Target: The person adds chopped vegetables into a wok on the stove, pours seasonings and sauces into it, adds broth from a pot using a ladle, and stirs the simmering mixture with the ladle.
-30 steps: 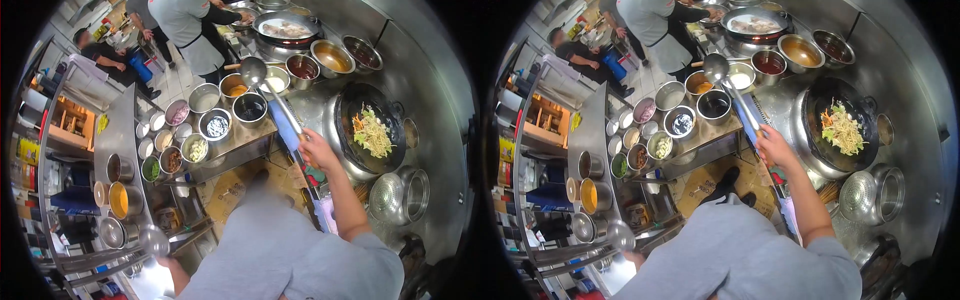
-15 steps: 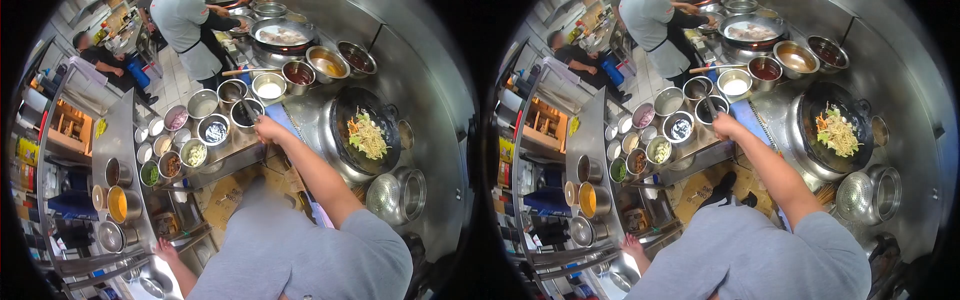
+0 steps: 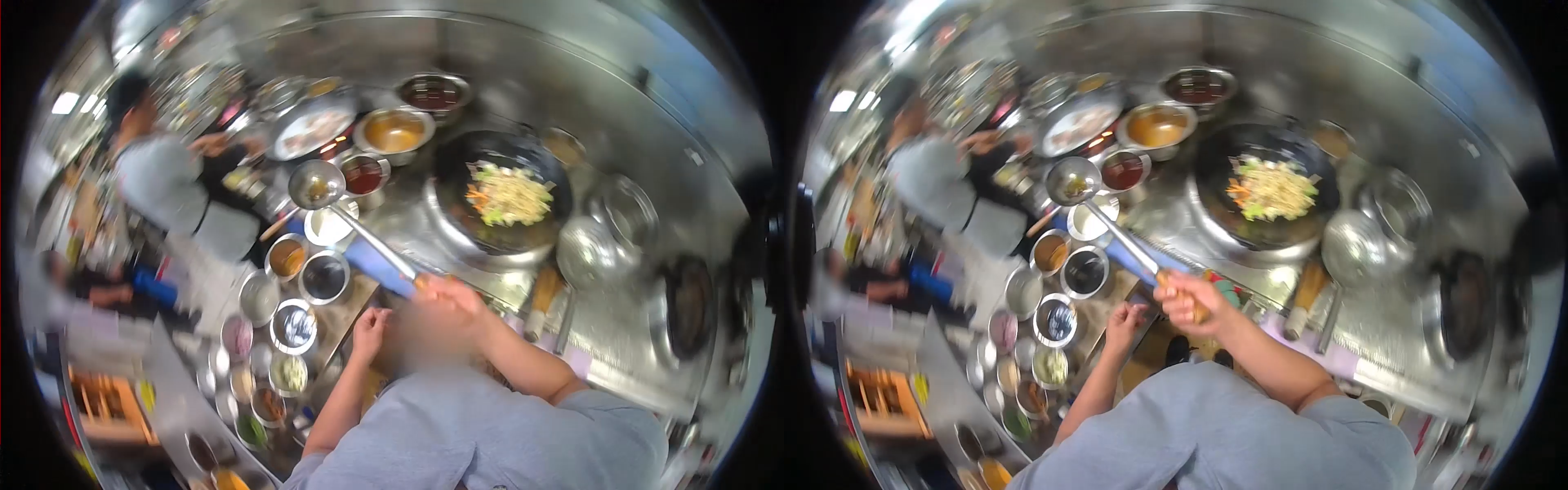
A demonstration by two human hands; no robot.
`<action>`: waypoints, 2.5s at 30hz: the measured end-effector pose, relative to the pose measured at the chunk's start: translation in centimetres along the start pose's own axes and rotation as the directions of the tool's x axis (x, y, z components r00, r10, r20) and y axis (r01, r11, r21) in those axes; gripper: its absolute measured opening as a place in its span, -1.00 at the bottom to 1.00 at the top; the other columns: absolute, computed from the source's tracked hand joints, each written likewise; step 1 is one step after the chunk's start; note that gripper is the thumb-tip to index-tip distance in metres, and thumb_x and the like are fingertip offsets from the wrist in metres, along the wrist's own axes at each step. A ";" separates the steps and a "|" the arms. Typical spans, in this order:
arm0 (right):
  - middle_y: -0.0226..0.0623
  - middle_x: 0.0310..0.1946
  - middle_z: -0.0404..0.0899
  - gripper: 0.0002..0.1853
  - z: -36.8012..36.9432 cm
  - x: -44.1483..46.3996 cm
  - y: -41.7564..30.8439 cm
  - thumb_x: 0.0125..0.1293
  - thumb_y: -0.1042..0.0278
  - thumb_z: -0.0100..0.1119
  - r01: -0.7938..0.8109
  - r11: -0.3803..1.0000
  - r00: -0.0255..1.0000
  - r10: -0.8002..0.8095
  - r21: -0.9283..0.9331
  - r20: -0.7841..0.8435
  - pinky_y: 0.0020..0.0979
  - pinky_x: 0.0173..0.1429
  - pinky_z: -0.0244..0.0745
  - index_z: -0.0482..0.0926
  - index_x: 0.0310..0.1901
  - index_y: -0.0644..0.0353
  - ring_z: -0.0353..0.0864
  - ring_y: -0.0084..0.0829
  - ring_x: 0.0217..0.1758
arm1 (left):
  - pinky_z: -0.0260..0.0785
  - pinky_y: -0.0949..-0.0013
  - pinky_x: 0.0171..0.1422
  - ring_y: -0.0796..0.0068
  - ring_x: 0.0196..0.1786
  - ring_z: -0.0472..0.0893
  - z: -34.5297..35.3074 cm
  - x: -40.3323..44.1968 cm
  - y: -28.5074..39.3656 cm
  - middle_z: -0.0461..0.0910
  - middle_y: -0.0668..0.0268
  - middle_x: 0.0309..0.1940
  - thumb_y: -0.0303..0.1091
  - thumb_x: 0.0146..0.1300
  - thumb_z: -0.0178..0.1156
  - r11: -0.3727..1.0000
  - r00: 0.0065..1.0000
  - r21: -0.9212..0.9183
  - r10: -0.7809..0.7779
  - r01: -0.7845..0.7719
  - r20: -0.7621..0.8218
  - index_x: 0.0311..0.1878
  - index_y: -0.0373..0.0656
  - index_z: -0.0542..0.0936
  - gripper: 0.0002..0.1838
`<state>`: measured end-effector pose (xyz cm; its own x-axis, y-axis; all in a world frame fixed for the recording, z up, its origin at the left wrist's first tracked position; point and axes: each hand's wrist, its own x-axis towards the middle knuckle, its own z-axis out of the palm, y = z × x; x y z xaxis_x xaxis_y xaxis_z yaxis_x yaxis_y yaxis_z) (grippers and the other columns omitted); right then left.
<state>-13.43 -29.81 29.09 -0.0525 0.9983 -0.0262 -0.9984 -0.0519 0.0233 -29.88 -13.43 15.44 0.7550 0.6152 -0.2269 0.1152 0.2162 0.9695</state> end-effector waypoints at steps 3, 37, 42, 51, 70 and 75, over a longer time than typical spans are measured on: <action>-0.42 -0.39 0.32 -0.60 2.3 -5.5 3.5 0.41 0.41 -0.09 0.310 0.903 0.916 -0.367 -0.296 -0.162 -0.56 -0.61 0.30 0.15 0.24 -0.02 0.33 -0.64 -0.63 | 0.40 0.48 -0.27 0.54 -0.36 0.56 4.4 3.7 2.9 0.62 0.29 -0.32 -0.37 0.29 0.15 0.957 0.966 0.221 0.139 -0.187 0.217 -0.20 -0.20 0.53 -0.89; -0.05 -0.27 0.62 -0.55 10.5 -14.1 4.3 0.24 0.34 0.05 -0.878 -0.247 0.312 -0.945 -0.411 -0.099 -0.14 -0.10 0.48 0.45 0.20 0.02 0.59 0.00 -0.23 | 0.42 0.10 -0.44 0.08 -0.54 0.58 20.1 10.3 7.0 0.57 0.16 -0.64 -0.09 0.23 0.13 0.209 0.297 0.221 0.488 -0.953 0.820 -0.46 -0.07 0.62 -0.71; 0.01 -0.26 0.61 -0.53 8.3 -10.9 3.4 0.23 0.39 0.04 -0.872 -0.174 0.195 -0.981 -0.458 0.003 -0.11 -0.05 0.45 0.41 0.22 0.08 0.58 0.03 -0.22 | 0.44 0.04 -0.34 -0.03 -0.51 0.56 15.5 5.2 4.9 0.55 0.10 -0.63 -0.11 0.21 0.17 0.305 0.298 0.208 0.289 -0.929 0.910 -0.49 -0.11 0.59 -0.70; -0.09 -0.43 0.61 -0.56 15.5 -16.0 8.9 0.21 0.41 0.10 -0.825 -0.148 0.285 -0.942 -0.545 -0.176 -0.27 -0.24 0.46 0.45 0.17 0.01 0.61 -0.20 -0.39 | 0.43 0.01 -0.25 0.02 -0.39 0.60 19.2 8.9 10.9 0.58 0.08 -0.57 -0.04 0.24 0.11 0.328 0.408 0.333 0.194 -0.884 0.892 -0.44 -0.09 0.65 -0.66; -0.04 -0.36 0.61 -0.65 7.2 -11.0 5.8 0.22 0.45 0.10 -0.752 -0.167 0.049 -0.979 -0.637 0.198 -0.21 -0.12 0.49 0.51 0.07 0.09 0.61 -0.07 -0.32 | 0.43 0.04 -0.37 0.00 -0.52 0.57 17.5 7.2 9.7 0.54 0.13 -0.68 -0.02 0.21 0.14 0.251 0.331 0.261 0.298 -0.932 0.895 -0.51 -0.04 0.65 -0.66; -0.40 -0.54 0.38 -0.48 8.6 -11.4 10.4 0.36 0.38 0.05 -0.116 0.330 -0.114 -0.941 -0.937 -0.318 -0.56 -0.63 0.21 0.19 0.32 0.03 0.32 -0.64 -0.66 | 0.41 0.03 -0.26 0.07 -0.38 0.60 20.3 12.4 9.3 0.61 0.18 -0.54 -0.04 0.26 0.09 0.271 0.282 0.181 0.405 -0.945 0.870 -0.49 -0.08 0.62 -0.64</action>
<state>-23.03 -41.45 38.24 0.9389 -0.0739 -0.3363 -0.3440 -0.1590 -0.9254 -6.40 -19.18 23.52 0.8212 -0.3978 0.4091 -0.5658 -0.6601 0.4940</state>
